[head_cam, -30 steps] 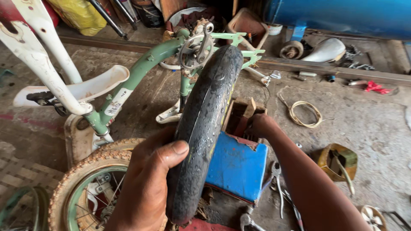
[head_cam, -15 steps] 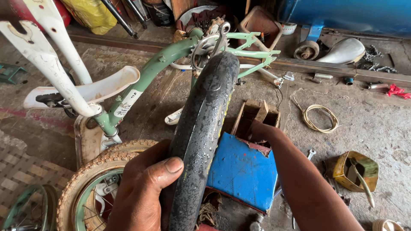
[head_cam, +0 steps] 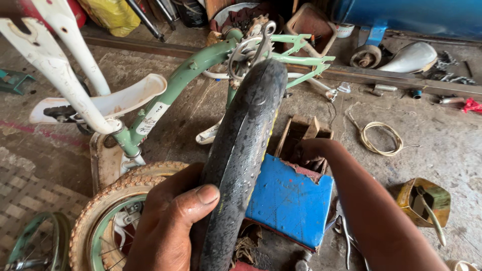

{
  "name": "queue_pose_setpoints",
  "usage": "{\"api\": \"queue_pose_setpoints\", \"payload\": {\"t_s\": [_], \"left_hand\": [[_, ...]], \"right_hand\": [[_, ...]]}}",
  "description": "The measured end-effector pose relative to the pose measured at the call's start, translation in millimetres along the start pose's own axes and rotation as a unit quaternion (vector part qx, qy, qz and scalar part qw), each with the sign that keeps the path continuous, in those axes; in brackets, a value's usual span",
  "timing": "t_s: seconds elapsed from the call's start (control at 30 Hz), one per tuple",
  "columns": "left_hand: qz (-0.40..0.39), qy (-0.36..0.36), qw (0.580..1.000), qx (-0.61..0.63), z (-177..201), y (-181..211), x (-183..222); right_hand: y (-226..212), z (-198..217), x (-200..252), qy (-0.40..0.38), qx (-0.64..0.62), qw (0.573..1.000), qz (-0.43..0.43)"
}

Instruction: The person cleans a bicycle inner tube with a cloth and then uses a piece of sandpaper to roughen the surface around a puncture.

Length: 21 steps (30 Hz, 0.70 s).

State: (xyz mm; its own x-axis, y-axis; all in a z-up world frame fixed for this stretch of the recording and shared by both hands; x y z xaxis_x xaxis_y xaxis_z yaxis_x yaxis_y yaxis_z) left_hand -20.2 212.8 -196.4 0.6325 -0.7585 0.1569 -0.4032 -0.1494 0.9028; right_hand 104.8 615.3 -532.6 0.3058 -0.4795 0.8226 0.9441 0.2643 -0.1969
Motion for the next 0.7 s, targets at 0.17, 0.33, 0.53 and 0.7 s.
{"api": "queue_pose_setpoints", "payload": {"t_s": [0.17,0.33,0.53,0.7], "left_hand": [[0.022,-0.025,0.999,0.002,-1.8,2.4,-3.9],[0.021,-0.057,0.998,-0.013,-2.8,3.5,-0.8],[-0.024,0.037,0.998,-0.047,1.4,-11.0,3.9],[0.012,0.061,0.998,-0.025,-1.7,-20.0,-1.5]], "right_hand": [[1.6,-4.0,9.9,-0.003,0.023,1.0,-0.011],[7.9,-10.9,-49.8,0.031,0.192,0.978,0.08],[15.5,-17.3,-98.4,0.021,0.088,0.993,0.077],[25.5,-29.8,-115.9,0.021,0.015,0.996,0.08]]}}
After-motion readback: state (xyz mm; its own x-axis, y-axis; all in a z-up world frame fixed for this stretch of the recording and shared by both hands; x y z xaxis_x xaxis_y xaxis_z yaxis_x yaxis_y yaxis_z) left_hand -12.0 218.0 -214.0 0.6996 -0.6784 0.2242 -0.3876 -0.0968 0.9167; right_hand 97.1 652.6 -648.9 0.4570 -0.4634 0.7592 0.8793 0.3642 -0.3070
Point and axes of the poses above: each hand's wrist, its own x-axis away from the middle knuckle, its own z-axis out of the back of the hand, y = z × x, the point moved 3 cm from there along -x, towards the middle knuckle, and after that the axes turned 13 degrees about -z, right-handed, at the moved point
